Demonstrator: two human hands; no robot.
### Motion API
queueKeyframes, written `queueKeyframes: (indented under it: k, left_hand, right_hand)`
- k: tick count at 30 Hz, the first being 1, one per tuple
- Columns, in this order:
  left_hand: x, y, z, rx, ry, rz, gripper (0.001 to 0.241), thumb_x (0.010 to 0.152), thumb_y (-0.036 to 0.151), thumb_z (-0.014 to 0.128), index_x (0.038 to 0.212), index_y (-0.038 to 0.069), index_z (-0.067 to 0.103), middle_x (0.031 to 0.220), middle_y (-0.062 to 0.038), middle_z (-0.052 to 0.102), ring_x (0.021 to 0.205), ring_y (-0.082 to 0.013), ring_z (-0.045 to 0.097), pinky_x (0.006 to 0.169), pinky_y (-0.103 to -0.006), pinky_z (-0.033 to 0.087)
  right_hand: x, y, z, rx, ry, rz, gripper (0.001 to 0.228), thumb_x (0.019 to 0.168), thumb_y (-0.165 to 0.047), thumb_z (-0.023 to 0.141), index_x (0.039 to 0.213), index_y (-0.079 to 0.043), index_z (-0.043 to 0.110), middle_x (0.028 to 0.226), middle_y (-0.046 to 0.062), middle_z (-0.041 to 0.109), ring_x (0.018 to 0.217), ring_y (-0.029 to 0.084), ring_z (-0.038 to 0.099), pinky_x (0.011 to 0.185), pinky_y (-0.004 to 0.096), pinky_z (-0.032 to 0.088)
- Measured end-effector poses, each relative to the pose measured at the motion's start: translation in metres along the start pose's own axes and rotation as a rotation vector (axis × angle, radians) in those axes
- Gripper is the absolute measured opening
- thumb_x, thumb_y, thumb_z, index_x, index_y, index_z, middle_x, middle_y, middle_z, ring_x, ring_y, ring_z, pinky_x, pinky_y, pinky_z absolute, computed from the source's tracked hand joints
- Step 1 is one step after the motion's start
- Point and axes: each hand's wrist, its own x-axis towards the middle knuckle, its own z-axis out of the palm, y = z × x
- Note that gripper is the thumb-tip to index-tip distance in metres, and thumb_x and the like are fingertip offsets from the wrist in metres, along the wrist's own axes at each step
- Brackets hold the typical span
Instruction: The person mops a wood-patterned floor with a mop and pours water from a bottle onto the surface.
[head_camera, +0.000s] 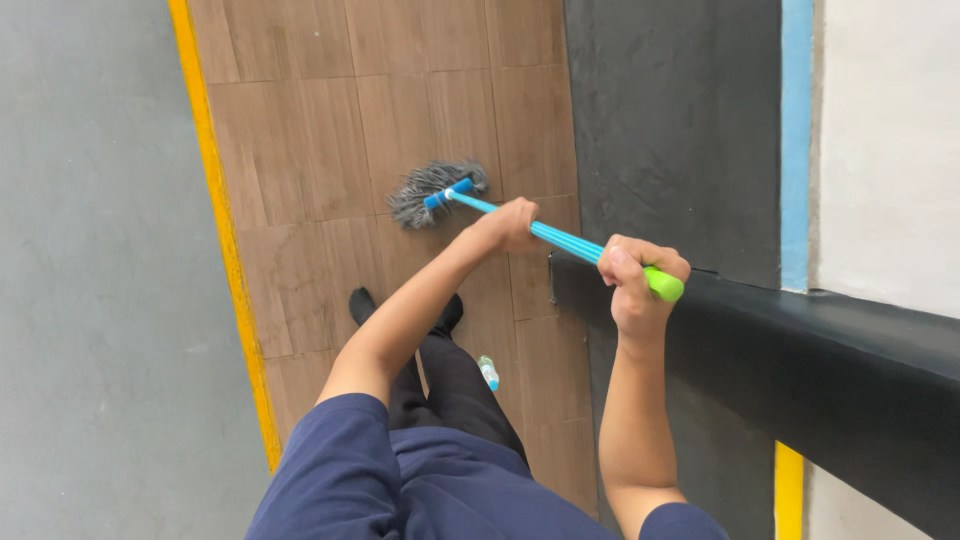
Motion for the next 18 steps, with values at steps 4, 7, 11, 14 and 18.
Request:
queueKeyframes:
  k: [4, 7, 11, 14, 18]
  left_hand:
    - [0.007, -0.022, -0.02, 0.047, -0.011, -0.152, 0.038, 0.087, 0.033, 0.078, 0.07, 0.001, 0.066, 0.075, -0.025, 0.065, 0.079, -0.0428, 0.068, 0.072, -0.0502, 0.057]
    - [-0.014, -0.074, -0.025, 0.201, 0.289, -0.098, 0.014, 0.083, 0.022, 0.075, 0.085, 0.008, 0.073, 0.095, -0.018, 0.071, 0.095, -0.0405, 0.067, 0.086, -0.0492, 0.054]
    - [-0.035, -0.116, 0.007, 0.136, 0.473, -0.295, 0.027, 0.083, 0.018, 0.076, 0.105, 0.007, 0.068, 0.123, -0.022, 0.061, 0.105, -0.0464, 0.062, 0.089, -0.0503, 0.052]
    - [-0.031, -0.132, 0.016, 0.131, 0.464, -0.396, 0.022, 0.087, 0.0, 0.063, 0.108, 0.006, 0.062, 0.141, -0.024, 0.054, 0.116, -0.0458, 0.062, 0.095, -0.0482, 0.056]
    - [0.002, -0.165, -0.023, 0.215, 0.275, -0.517, 0.017, 0.089, 0.003, 0.062, 0.106, 0.006, 0.062, 0.149, -0.021, 0.05, 0.114, -0.0434, 0.064, 0.09, -0.0494, 0.057]
  right_hand:
    - [0.004, 0.024, -0.001, -0.06, -0.066, -0.009, 0.033, 0.098, -0.01, 0.056, 0.067, 0.001, 0.05, 0.067, 0.006, 0.053, 0.063, 0.012, 0.048, 0.061, 0.027, 0.037]
    - [0.004, 0.078, 0.018, -0.271, -0.23, 0.068, 0.014, 0.095, -0.009, 0.063, 0.089, 0.003, 0.063, 0.098, 0.01, 0.069, 0.081, 0.017, 0.063, 0.074, 0.03, 0.05]
    - [-0.02, 0.138, 0.046, -0.197, -0.378, 0.005, 0.024, 0.092, -0.004, 0.067, 0.074, -0.001, 0.051, 0.122, 0.018, 0.068, 0.122, 0.033, 0.062, 0.103, 0.04, 0.047]
    - [-0.029, 0.161, 0.054, -0.16, -0.348, 0.067, 0.024, 0.092, -0.002, 0.066, 0.074, -0.001, 0.05, 0.124, 0.02, 0.067, 0.139, 0.04, 0.055, 0.115, 0.044, 0.04]
    - [0.001, 0.18, 0.081, -0.209, -0.275, 0.06, 0.026, 0.091, -0.002, 0.068, 0.075, 0.0, 0.048, 0.125, 0.019, 0.067, 0.139, 0.04, 0.057, 0.116, 0.044, 0.042]
